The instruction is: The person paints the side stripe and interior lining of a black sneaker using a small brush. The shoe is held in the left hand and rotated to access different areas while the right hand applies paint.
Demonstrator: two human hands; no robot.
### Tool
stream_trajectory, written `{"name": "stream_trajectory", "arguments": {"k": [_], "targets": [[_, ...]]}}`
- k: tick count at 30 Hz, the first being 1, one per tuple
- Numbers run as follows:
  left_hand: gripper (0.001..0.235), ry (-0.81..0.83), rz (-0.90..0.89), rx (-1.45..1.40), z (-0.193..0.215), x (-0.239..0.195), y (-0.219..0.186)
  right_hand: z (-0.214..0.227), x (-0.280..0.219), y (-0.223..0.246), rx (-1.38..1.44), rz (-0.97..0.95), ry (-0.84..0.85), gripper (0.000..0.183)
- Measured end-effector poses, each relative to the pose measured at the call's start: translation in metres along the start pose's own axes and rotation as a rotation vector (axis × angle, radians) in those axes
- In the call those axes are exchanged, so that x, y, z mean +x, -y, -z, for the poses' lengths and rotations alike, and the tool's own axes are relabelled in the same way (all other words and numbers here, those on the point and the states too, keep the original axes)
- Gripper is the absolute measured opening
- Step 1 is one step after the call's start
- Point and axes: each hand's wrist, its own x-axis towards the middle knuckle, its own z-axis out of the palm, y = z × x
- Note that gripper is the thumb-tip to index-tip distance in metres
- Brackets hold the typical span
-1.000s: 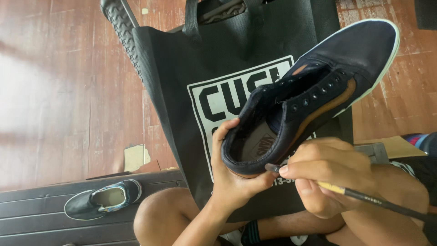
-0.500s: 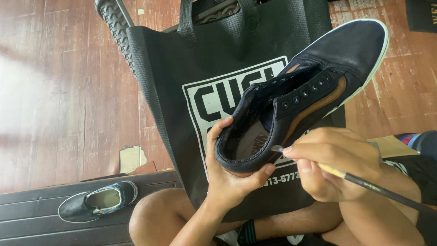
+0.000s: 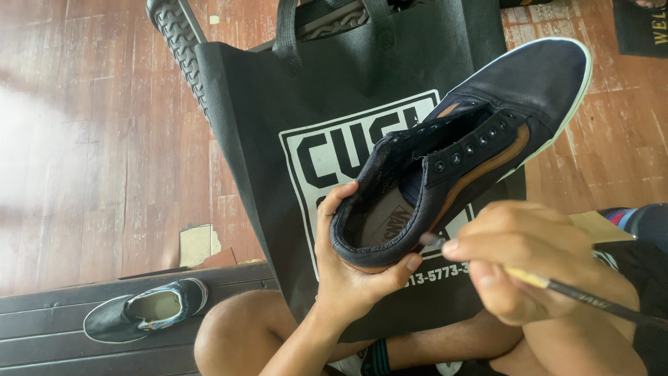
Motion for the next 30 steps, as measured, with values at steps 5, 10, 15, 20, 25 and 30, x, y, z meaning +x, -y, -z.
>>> {"name": "stream_trajectory", "arguments": {"k": [5, 10, 15, 20, 25, 30], "targets": [[0.078, 0.004, 0.014, 0.02, 0.001, 0.0, -0.002, -0.008, 0.014, -0.004, 0.065, 0.117, 0.067, 0.02], [0.079, -0.005, 0.038, 0.015, 0.001, 0.002, -0.005, -0.002, 0.01, -0.01, -0.035, 0.051, -0.052, 0.02], [0.077, 0.02, 0.022, -0.059, 0.0, 0.002, -0.005, 0.0, 0.01, -0.007, 0.09, 0.07, 0.064, 0.018], [0.075, 0.007, 0.003, -0.185, -0.002, 0.003, -0.005, -0.001, 0.007, -0.011, -0.014, 0.023, -0.033, 0.02], [0.075, 0.02, 0.067, -0.188, 0.001, 0.002, -0.01, -0.004, -0.002, -0.012, 0.007, -0.08, -0.212, 0.019], [0.074, 0.027, 0.095, -0.167, 0.001, 0.001, -0.01, -0.002, 0.011, -0.002, 0.023, -0.011, 0.081, 0.018]]}}
